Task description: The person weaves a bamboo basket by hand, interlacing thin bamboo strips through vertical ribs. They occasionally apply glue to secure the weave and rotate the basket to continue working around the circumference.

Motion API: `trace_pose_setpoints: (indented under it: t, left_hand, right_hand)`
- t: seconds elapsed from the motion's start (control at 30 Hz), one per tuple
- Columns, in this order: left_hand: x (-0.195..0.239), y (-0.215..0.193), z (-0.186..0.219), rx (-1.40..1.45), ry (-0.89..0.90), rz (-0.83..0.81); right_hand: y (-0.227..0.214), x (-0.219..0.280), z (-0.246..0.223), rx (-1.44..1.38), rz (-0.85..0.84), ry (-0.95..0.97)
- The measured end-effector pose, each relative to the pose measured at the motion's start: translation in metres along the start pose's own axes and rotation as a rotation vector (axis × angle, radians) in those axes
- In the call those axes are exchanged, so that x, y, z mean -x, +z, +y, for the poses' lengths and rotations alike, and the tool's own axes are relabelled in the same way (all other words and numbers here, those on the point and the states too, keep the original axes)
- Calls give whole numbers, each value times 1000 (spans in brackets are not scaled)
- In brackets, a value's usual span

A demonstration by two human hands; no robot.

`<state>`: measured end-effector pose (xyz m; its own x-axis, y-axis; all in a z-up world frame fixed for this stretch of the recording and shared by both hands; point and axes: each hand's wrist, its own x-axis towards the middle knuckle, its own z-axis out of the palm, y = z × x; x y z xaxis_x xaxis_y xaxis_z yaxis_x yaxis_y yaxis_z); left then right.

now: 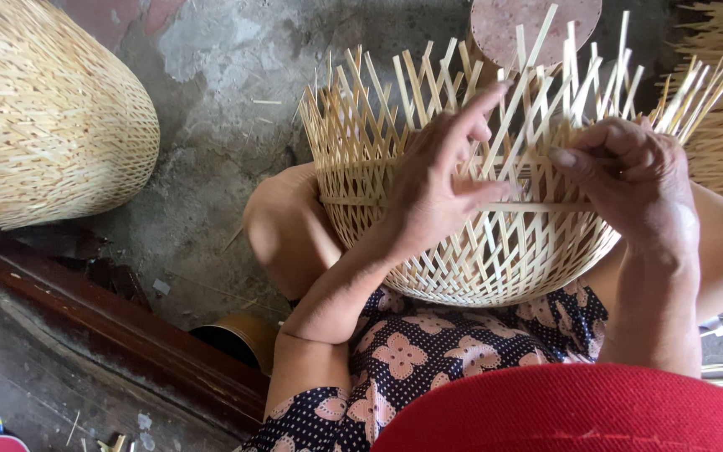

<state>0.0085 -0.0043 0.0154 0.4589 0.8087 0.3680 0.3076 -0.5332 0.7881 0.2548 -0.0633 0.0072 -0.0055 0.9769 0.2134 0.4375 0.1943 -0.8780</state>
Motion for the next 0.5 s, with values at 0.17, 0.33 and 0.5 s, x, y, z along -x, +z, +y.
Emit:
trace_pose_setpoints:
  t: [0.17,0.33,0.5]
  left_hand:
    - [32,-24,2,90,155,214]
    - [80,-13,31,26,56,21]
    - [91,-20,47,65,49,-88]
  right_hand:
    - [4,-4,13,120,35,-32]
    - [5,0,12,47,59,-55]
    - [6,-8,-3,-179,19,-43]
